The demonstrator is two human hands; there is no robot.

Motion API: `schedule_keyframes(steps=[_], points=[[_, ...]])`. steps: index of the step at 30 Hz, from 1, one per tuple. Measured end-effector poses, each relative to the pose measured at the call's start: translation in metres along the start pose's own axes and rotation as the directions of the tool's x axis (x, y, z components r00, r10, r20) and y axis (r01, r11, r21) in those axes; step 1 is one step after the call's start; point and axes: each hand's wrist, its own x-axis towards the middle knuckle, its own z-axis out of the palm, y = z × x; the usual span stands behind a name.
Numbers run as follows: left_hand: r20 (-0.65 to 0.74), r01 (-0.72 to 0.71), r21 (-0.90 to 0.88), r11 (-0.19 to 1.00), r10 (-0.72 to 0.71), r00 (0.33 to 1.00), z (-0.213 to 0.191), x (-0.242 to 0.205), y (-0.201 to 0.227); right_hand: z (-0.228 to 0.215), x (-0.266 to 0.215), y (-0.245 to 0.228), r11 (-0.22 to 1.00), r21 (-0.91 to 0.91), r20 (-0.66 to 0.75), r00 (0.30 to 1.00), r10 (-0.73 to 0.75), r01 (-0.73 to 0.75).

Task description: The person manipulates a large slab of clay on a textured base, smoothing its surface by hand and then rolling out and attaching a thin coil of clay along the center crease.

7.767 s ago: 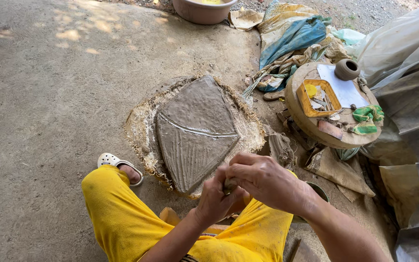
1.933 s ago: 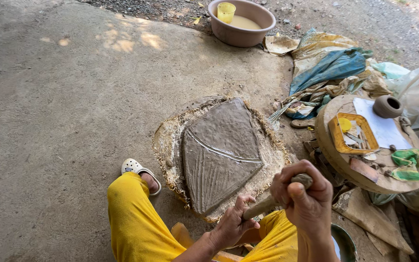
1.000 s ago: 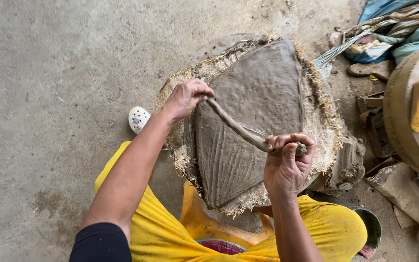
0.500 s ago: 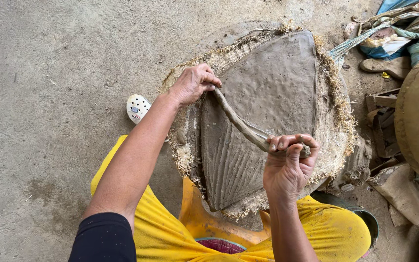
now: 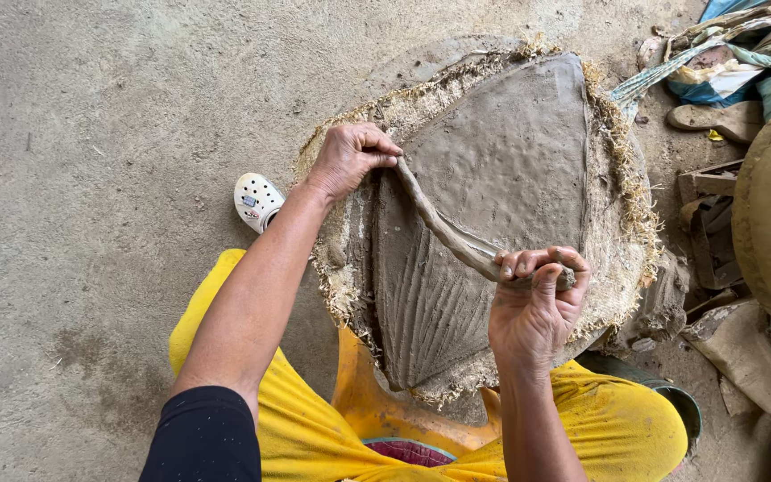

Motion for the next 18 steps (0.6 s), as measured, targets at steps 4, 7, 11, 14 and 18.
schedule_keyframes(steps=[4, 7, 11, 14, 18], points=[[0.031, 0.116, -0.144, 0.983, -0.112, 0.993, -0.016, -0.005, 0.016, -0.002, 0.003, -0.002, 1.0, 0.016, -0.024, 1.0, -0.001, 0.001], [0.065, 0.397, 0.031, 0.917, -0.398, 0.915, -0.027, -0.015, 0.035, -0.003, 0.002, -0.006, 1.0, 0.009, -0.012, 1.0, 0.008, -0.008], [0.064, 0.089, 0.231, 0.969, -0.107, 0.992, -0.008, -0.038, 0.025, -0.002, -0.001, -0.005, 1.0, 0.003, -0.004, 1.0, 0.018, -0.018], [0.007, -0.187, 0.38, 0.906, 0.199, 0.98, 0.001, -0.045, 0.009, -0.003, -0.001, -0.003, 1.0, 0.002, -0.014, 1.0, 0.022, -0.022], [0.177, 0.038, 0.432, 0.901, -0.126, 0.976, -0.005, -0.043, 0.012, -0.002, 0.001, -0.004, 1.0, 0.015, -0.019, 0.999, 0.027, -0.027]])
